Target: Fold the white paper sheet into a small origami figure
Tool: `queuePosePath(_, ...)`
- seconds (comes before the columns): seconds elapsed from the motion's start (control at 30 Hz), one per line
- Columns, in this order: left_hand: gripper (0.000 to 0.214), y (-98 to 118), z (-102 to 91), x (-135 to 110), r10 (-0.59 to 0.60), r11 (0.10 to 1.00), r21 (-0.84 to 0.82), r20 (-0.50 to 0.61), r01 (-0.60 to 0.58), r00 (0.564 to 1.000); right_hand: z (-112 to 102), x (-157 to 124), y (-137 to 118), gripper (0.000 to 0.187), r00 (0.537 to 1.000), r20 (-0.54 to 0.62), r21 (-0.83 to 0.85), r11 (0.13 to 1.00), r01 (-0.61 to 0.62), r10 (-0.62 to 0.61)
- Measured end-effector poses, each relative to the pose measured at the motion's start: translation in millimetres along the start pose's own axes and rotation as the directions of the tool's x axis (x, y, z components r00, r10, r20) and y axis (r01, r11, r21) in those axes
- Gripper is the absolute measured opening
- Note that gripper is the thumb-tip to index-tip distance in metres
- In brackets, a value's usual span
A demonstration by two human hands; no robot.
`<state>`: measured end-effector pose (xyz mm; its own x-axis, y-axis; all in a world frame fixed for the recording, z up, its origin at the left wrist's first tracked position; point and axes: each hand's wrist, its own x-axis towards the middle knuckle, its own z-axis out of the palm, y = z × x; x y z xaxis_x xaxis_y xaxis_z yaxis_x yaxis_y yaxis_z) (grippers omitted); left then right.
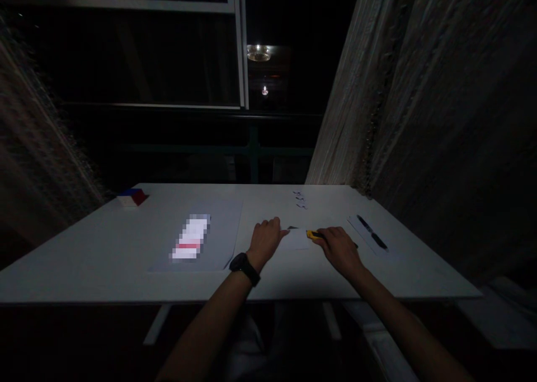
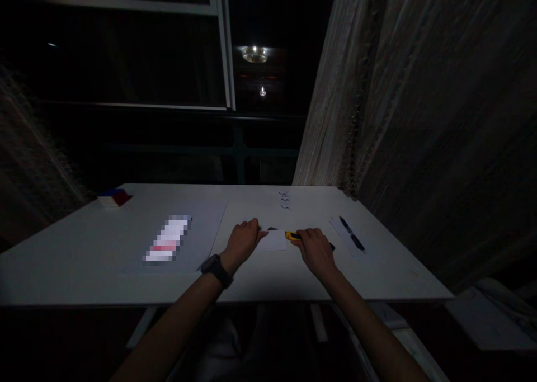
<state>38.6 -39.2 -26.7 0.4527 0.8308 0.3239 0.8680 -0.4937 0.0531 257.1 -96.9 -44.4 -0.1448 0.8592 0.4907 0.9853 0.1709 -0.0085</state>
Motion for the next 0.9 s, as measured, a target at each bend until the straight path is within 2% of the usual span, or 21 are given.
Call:
queuePosePath(0.1,0.036,-2,-2.2,0,0.011,1.000,0.008,0.024,-0.012,1.000,1,-3,1,0.027,0.998,-0.051,0.041,0.998,0.044,-0.041)
queuePosePath(0.2,0.034,-6,-6.7,0,0.032,0.999,0.014,0.026,-0.033,0.999,-1,-4,1,0.026,0.995,-0.053,0.088,0.993,0.084,-0.080)
queuePosePath(0.37,0.034,-16,-13.3,4,-0.001,1.000,0.021,0.028,0.000,1.000,-2,-5,-2,0.026,0.993,-0.053,0.133,0.985,0.114,-0.108)
queuePosePath(0.5,0.039,-14,-13.9,4,0.022,1.000,0.019,-0.089,-0.021,0.996,-1,-5,-4,0.024,0.992,-0.050,0.142,0.982,0.121,-0.115)
queuePosePath(0.6,0.042,-6,-9.0,-1,0.110,0.993,-0.031,-0.144,-0.116,0.983,0,-5,-4,0.023,0.990,-0.066,0.154,0.979,0.135,-0.126)
queuePosePath(0.7,0.044,-1,1.1,-6,0.174,0.981,-0.076,-0.069,-0.179,0.982,0,-4,-4,0.023,0.988,-0.070,0.167,0.975,0.146,-0.136)
queuePosePath(0.8,0.048,-2,11.4,-8,0.161,0.980,-0.128,0.047,-0.154,0.986,-1,-4,-6,0.023,0.989,-0.049,0.192,0.970,0.148,-0.141)
queuePosePath(0.9,0.051,-5,16.6,-8,0.162,0.978,-0.147,0.075,-0.150,0.984,-3,-4,-10,0.023,0.988,-0.033,0.233,0.960,0.153,-0.150)
